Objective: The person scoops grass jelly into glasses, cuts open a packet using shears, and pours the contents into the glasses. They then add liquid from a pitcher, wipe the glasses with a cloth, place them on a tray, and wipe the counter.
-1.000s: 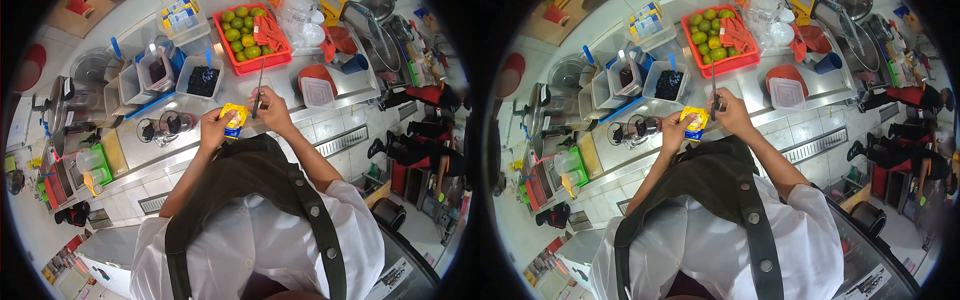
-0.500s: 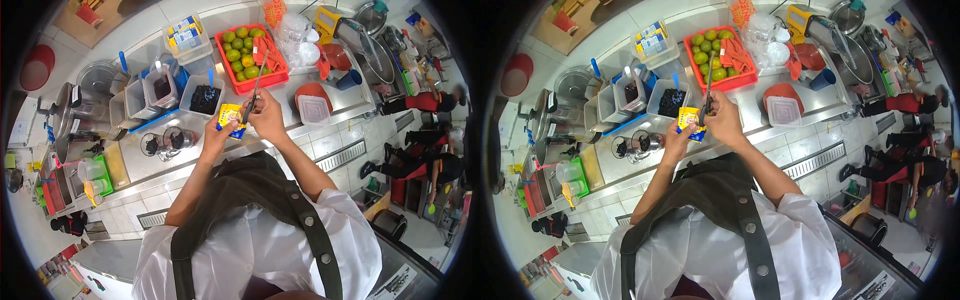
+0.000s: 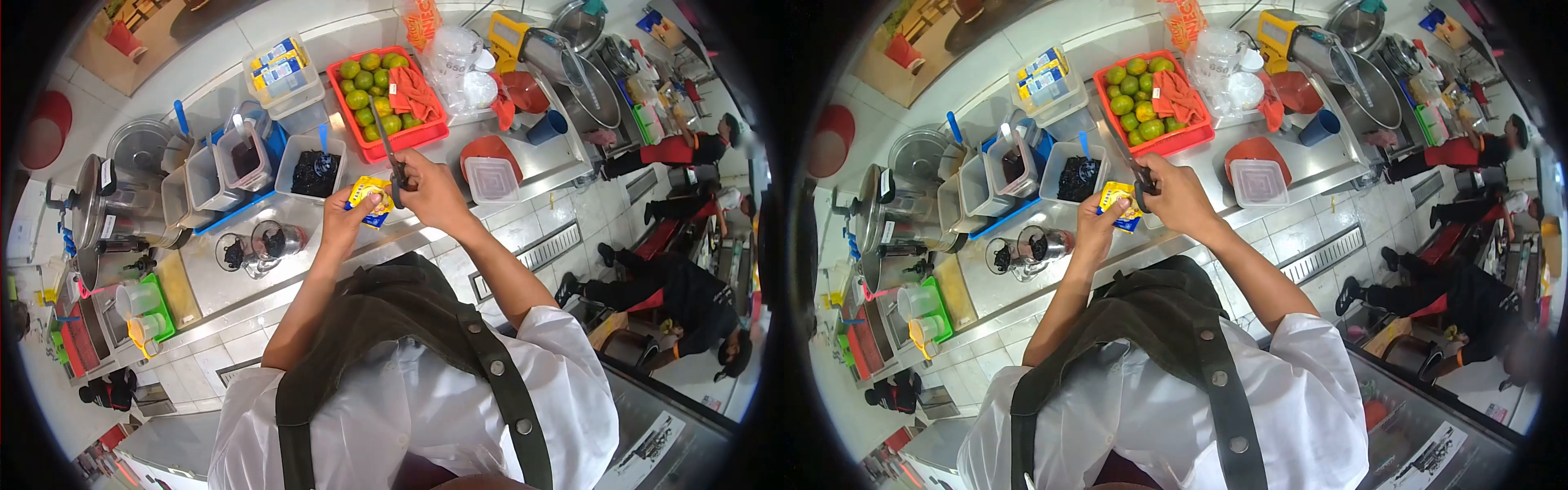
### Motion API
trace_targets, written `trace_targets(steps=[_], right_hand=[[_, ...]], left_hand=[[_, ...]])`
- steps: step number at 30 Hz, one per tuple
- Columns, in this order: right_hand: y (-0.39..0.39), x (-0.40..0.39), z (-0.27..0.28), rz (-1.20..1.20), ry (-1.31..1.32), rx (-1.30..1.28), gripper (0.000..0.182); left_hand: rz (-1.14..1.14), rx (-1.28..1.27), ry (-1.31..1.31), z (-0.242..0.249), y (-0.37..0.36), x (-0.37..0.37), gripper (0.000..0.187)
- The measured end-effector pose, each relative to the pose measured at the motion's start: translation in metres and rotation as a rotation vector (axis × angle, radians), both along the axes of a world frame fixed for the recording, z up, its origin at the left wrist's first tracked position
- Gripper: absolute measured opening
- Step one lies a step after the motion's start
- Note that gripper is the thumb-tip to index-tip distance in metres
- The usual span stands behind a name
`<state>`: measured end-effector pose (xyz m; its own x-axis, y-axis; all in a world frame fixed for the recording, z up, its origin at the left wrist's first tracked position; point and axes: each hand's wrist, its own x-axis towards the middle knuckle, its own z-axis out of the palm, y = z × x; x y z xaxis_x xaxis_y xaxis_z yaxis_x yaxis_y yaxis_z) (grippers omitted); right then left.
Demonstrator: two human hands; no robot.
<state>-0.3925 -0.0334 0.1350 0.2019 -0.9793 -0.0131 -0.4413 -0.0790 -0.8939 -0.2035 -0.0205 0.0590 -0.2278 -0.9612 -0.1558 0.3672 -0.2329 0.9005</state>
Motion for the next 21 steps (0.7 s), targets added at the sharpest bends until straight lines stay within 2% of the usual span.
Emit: trace_targets(steps=[3, 4, 5, 7, 9, 13, 14, 21], right_hand=[[0.000, -0.003, -0.004, 0.008, -0.304, 0.006, 0.048], [-0.002, -0.009, -0.007, 0.036, -0.413, -0.063, 0.051], [-0.002, -0.033, -0.001, 0.100, -0.246, 0.055, 0.056], [0.003, -0.063, 0.044, 0.277, 0.138, 0.031, 0.064], [0.007, -0.089, 0.042, 0.317, 0.328, 0.172, 0.074], [0.007, -0.088, 0.041, 0.485, 0.318, 0.146, 0.081], [0.007, -0.084, 0.043, 0.470, 0.325, 0.098, 0.083], [0.002, -0.083, 0.045, 0.427, 0.271, 0.188, 0.080]], left_hand=[[-0.015, -0.038, 0.001, 0.000, -0.005, 0.004, 0.023], [-0.003, -0.002, 0.029, 0.001, -0.008, 0.006, 0.021], [0.015, 0.000, 0.080, 0.002, -0.011, 0.008, 0.021], [0.061, 0.004, 0.185, 0.011, -0.018, 0.011, 0.021], [0.075, 0.004, 0.245, 0.023, -0.023, 0.016, 0.020], [0.039, -0.008, 0.258, 0.030, -0.030, 0.012, 0.019], [0.010, -0.023, 0.231, 0.028, -0.032, 0.010, 0.019], [-0.026, -0.066, 0.113, 0.033, -0.033, 0.002, 0.020]])
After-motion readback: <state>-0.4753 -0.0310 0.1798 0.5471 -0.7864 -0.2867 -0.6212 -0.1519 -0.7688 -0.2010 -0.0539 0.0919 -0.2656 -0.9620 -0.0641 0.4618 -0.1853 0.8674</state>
